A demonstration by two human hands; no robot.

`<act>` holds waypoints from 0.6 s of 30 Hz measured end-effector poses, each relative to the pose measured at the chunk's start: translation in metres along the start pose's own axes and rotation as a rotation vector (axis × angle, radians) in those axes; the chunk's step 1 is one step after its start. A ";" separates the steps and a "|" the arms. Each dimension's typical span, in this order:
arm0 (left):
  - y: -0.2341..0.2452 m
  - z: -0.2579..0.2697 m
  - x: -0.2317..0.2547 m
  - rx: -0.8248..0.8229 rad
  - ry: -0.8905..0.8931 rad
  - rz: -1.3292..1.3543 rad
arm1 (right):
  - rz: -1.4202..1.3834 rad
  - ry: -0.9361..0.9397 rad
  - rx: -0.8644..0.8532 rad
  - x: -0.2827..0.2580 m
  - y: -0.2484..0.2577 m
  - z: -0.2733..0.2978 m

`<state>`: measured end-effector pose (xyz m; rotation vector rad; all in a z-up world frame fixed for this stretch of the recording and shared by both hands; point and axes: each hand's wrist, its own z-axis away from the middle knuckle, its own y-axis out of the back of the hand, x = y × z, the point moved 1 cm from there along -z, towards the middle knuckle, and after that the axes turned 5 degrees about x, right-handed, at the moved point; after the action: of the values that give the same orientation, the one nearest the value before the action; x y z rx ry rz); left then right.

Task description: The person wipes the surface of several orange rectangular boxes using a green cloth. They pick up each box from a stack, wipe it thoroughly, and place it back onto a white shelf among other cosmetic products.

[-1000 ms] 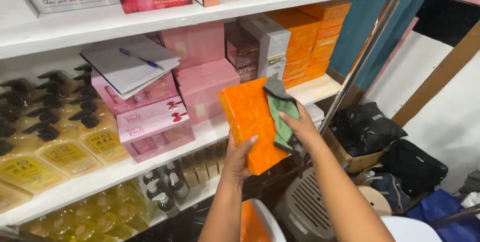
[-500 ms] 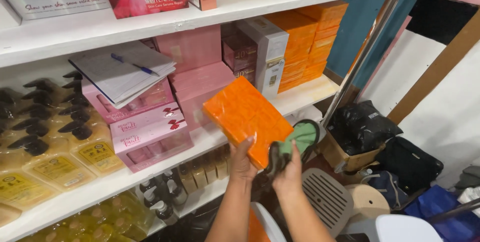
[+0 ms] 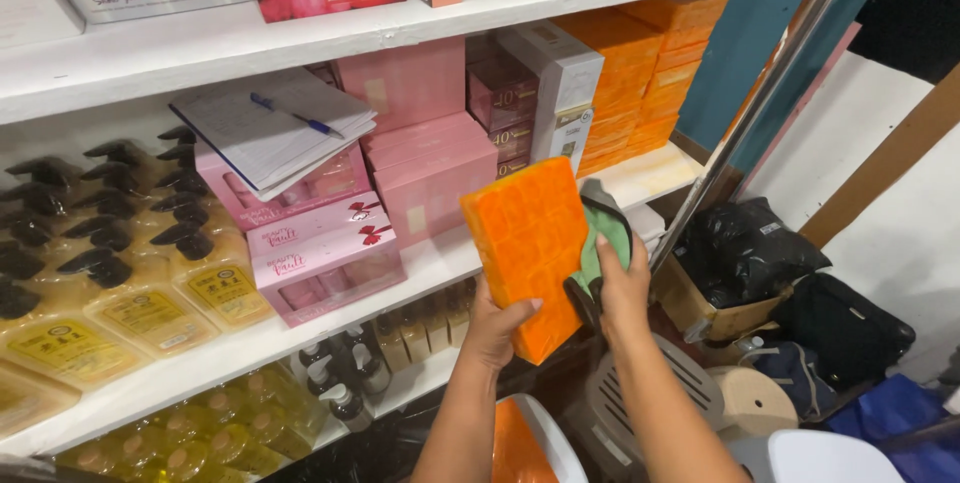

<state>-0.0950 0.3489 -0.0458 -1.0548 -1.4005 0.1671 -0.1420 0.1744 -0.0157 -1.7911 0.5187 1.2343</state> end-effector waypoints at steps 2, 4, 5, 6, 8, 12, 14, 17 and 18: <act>-0.002 0.005 0.011 -0.029 0.014 0.009 | 0.031 0.120 -0.088 -0.013 -0.006 -0.003; -0.002 0.004 0.022 -0.065 0.028 0.017 | 0.060 0.246 -0.172 -0.038 -0.017 -0.004; 0.001 0.004 0.025 -0.070 0.060 0.001 | 0.113 0.378 -0.247 -0.055 -0.024 0.000; 0.004 0.005 0.029 -0.075 0.092 -0.015 | 0.168 0.509 -0.323 -0.072 -0.030 0.004; 0.000 0.008 0.041 -0.099 0.095 -0.048 | 0.238 0.603 -0.397 -0.098 -0.042 0.006; -0.006 0.013 0.059 -0.176 0.067 -0.154 | 0.609 0.801 -0.657 -0.154 -0.073 0.023; -0.002 0.015 0.055 -0.169 0.069 -0.130 | 0.759 0.817 -0.706 -0.169 -0.092 0.039; 0.007 0.017 0.053 -0.148 0.078 -0.084 | 0.898 0.848 -0.788 -0.173 -0.110 0.046; 0.009 0.017 0.054 -0.136 0.083 -0.056 | 0.892 0.870 -0.823 -0.172 -0.114 0.046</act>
<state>-0.0919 0.3979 -0.0169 -1.1209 -1.3791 -0.0130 -0.1550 0.2502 0.1813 -2.9858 1.6062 1.2427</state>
